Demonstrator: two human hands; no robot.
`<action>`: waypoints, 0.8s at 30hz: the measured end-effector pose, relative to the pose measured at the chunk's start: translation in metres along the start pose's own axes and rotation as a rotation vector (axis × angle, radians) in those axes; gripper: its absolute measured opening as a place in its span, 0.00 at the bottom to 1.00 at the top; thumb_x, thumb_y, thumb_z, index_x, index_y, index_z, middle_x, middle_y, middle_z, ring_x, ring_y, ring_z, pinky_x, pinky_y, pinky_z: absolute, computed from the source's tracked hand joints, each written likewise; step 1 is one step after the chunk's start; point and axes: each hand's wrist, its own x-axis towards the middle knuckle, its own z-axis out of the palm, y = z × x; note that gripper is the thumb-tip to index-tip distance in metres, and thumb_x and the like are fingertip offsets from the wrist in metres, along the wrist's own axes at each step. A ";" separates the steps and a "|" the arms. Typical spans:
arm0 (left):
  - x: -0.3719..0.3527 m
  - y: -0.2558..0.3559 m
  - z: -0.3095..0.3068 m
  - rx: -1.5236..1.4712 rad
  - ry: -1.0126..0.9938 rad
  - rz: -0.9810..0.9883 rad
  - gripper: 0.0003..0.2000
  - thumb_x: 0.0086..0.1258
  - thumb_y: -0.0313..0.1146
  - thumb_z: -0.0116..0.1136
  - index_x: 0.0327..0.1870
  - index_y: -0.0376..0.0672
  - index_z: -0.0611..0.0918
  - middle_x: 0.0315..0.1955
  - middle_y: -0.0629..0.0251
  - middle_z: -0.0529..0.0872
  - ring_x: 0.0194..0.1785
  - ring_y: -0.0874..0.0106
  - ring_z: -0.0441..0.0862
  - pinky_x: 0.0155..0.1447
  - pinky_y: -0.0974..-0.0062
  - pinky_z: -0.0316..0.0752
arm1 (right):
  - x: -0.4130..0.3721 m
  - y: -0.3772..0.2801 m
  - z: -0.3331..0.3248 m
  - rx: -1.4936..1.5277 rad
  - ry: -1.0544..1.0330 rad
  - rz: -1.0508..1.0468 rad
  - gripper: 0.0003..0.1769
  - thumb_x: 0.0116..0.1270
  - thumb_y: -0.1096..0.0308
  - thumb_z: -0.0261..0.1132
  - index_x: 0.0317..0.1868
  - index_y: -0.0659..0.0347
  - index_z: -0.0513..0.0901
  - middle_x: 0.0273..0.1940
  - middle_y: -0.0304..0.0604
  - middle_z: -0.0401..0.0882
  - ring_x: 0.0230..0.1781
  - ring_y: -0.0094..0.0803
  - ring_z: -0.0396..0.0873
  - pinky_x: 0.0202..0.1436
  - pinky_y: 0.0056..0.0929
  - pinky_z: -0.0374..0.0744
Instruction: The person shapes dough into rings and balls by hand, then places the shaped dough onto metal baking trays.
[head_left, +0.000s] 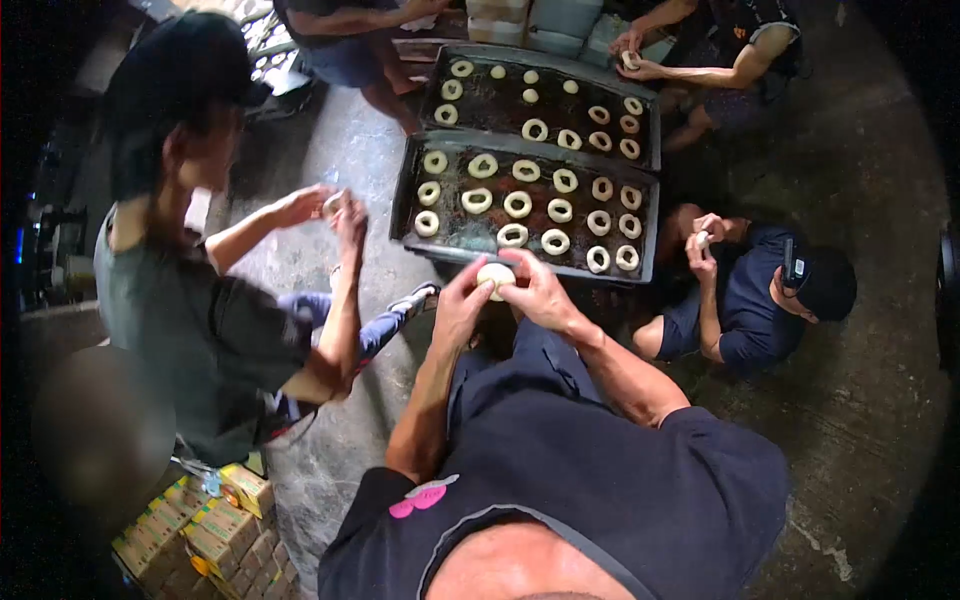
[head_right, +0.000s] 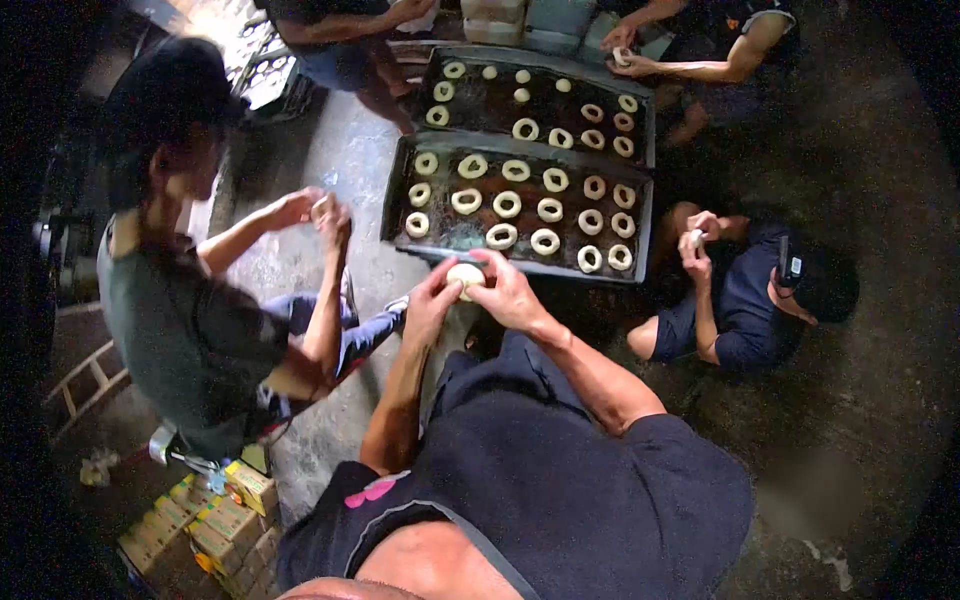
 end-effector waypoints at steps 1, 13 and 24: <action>-0.004 0.003 -0.003 -0.007 -0.025 0.050 0.25 0.63 0.27 0.56 0.62 0.34 0.67 0.42 0.63 0.80 0.43 0.77 0.77 0.48 0.81 0.72 | -0.009 -0.011 0.008 0.066 0.001 -0.052 0.29 0.57 0.74 0.62 0.60 0.71 0.65 0.45 0.48 0.78 0.45 0.30 0.77 0.50 0.26 0.76; -0.039 0.045 0.025 -0.800 0.056 0.038 0.28 0.51 0.16 0.44 0.60 0.35 0.63 0.33 0.60 0.79 0.39 0.69 0.79 0.43 0.78 0.77 | -0.031 0.001 0.009 -0.647 0.061 -0.160 0.12 0.59 0.71 0.58 0.44 0.66 0.74 0.39 0.52 0.79 0.39 0.40 0.79 0.44 0.35 0.77; 0.009 0.038 0.040 -0.305 -0.174 -0.356 0.12 0.65 0.31 0.54 0.48 0.39 0.75 0.16 0.81 0.70 0.13 0.89 0.60 0.16 0.88 0.53 | 0.004 -0.055 -0.050 0.334 0.144 0.212 0.05 0.62 0.71 0.59 0.35 0.64 0.77 0.26 0.37 0.76 0.25 0.23 0.74 0.32 0.20 0.73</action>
